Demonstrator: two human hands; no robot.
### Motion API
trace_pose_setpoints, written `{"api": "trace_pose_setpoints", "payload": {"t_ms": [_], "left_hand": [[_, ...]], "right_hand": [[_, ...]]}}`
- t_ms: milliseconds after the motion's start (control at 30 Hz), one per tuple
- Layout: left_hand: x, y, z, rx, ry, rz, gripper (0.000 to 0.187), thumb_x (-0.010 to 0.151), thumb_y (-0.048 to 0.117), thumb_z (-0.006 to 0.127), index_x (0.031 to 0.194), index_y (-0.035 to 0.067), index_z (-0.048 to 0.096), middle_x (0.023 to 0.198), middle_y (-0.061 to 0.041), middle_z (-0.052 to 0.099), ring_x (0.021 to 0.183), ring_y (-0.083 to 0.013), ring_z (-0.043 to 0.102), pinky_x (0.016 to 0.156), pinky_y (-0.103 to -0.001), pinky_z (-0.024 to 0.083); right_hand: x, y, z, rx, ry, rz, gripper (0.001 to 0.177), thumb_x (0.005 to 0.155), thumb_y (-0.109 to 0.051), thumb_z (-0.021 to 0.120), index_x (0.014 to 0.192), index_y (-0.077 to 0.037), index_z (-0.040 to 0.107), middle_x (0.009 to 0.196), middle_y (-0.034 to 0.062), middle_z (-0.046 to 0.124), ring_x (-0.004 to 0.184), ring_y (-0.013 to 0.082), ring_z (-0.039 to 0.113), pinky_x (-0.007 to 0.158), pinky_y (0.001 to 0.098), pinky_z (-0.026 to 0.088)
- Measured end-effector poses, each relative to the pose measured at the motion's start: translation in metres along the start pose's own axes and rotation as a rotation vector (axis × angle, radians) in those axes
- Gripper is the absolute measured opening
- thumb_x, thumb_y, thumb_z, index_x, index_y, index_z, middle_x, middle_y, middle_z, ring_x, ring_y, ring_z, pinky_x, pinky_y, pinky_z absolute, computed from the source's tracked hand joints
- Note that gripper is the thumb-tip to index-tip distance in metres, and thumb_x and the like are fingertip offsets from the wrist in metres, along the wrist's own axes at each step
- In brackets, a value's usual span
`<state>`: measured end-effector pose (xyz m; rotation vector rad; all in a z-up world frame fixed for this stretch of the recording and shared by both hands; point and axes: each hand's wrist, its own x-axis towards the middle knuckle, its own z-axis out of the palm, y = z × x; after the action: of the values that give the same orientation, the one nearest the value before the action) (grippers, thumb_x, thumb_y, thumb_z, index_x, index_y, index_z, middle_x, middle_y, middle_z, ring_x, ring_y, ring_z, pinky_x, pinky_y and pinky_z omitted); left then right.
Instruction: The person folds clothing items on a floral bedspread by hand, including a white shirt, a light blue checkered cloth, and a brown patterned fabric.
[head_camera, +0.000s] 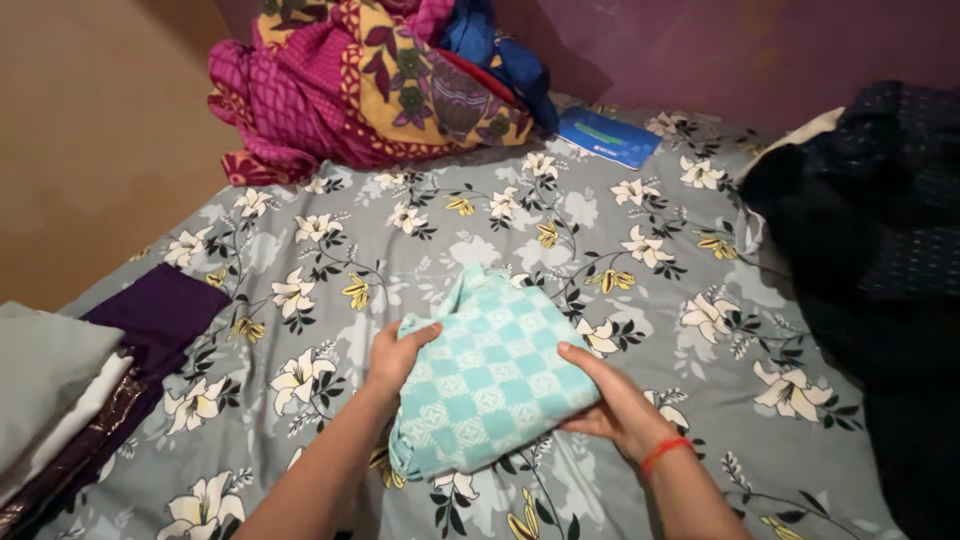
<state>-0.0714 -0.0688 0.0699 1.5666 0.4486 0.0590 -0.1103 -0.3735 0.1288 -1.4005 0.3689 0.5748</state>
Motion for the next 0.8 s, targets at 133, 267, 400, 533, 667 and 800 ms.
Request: {"api": "trace_pose_setpoints", "payload": {"t_ms": [133,267,400,533,667,800], "left_hand": [[-0.005,-0.002,0.009,0.524,0.416,0.254,0.061,0.079,0.035,0.087,0.12,-0.005,0.068,0.102,-0.024,0.072,0.089,-0.0325,0.072,0.081,-0.042,0.052],[-0.019,0.009,0.009,0.2,0.323,-0.095,0.057,0.079,0.031,0.083,0.116,-0.008,0.062,0.097,-0.02,0.074,0.081,-0.0299,0.075,0.073,-0.041,0.06],[-0.021,-0.004,-0.001,0.085,-0.179,-0.367,0.045,0.08,0.032,0.078,0.106,-0.005,0.072,0.091,-0.021,0.076,0.075,-0.03,0.074,0.061,-0.041,0.065],[-0.012,-0.013,-0.004,0.051,-0.274,-0.406,0.037,0.079,0.031,0.076,0.105,0.004,0.076,0.091,-0.013,0.076,0.079,-0.0252,0.074,0.066,-0.038,0.063],[-0.004,0.006,0.008,0.025,-0.343,-0.448,0.054,0.084,0.053,0.069,0.11,0.006,0.075,0.089,-0.01,0.075,0.08,-0.0216,0.069,0.068,-0.033,0.053],[-0.02,0.035,0.03,-0.144,-0.367,-0.304,0.065,0.075,0.044,0.078,0.123,0.001,0.068,0.103,-0.009,0.078,0.099,-0.0235,0.073,0.088,-0.038,0.058]], "right_hand": [[-0.006,0.018,0.01,0.097,-0.174,-0.06,0.072,0.077,-0.036,0.08,0.135,0.001,0.058,0.119,0.0182,0.072,0.09,0.0289,0.076,0.073,0.0393,0.065],[0.021,-0.001,0.007,0.184,-0.027,-0.232,0.064,0.074,-0.023,0.08,0.13,0.001,0.058,0.118,0.0162,0.074,0.092,0.0278,0.079,0.074,0.0403,0.068],[0.073,-0.013,-0.025,-0.063,0.375,-0.412,0.058,0.084,-0.029,0.078,0.132,-0.003,0.057,0.112,0.0169,0.071,0.091,0.0238,0.071,0.075,0.0367,0.057],[0.103,0.001,-0.046,-0.154,0.3,-0.362,0.049,0.094,-0.039,0.068,0.115,0.005,0.072,0.102,0.0146,0.076,0.085,0.0207,0.069,0.076,0.0364,0.055],[0.092,0.008,-0.051,-0.063,0.263,-0.297,0.051,0.092,-0.043,0.069,0.114,0.003,0.073,0.103,0.011,0.076,0.088,0.0185,0.07,0.078,0.0333,0.055],[0.08,0.006,-0.045,0.085,0.212,-0.22,0.056,0.093,-0.044,0.068,0.114,0.008,0.072,0.105,0.0132,0.076,0.088,0.0211,0.069,0.077,0.0359,0.054]]}}
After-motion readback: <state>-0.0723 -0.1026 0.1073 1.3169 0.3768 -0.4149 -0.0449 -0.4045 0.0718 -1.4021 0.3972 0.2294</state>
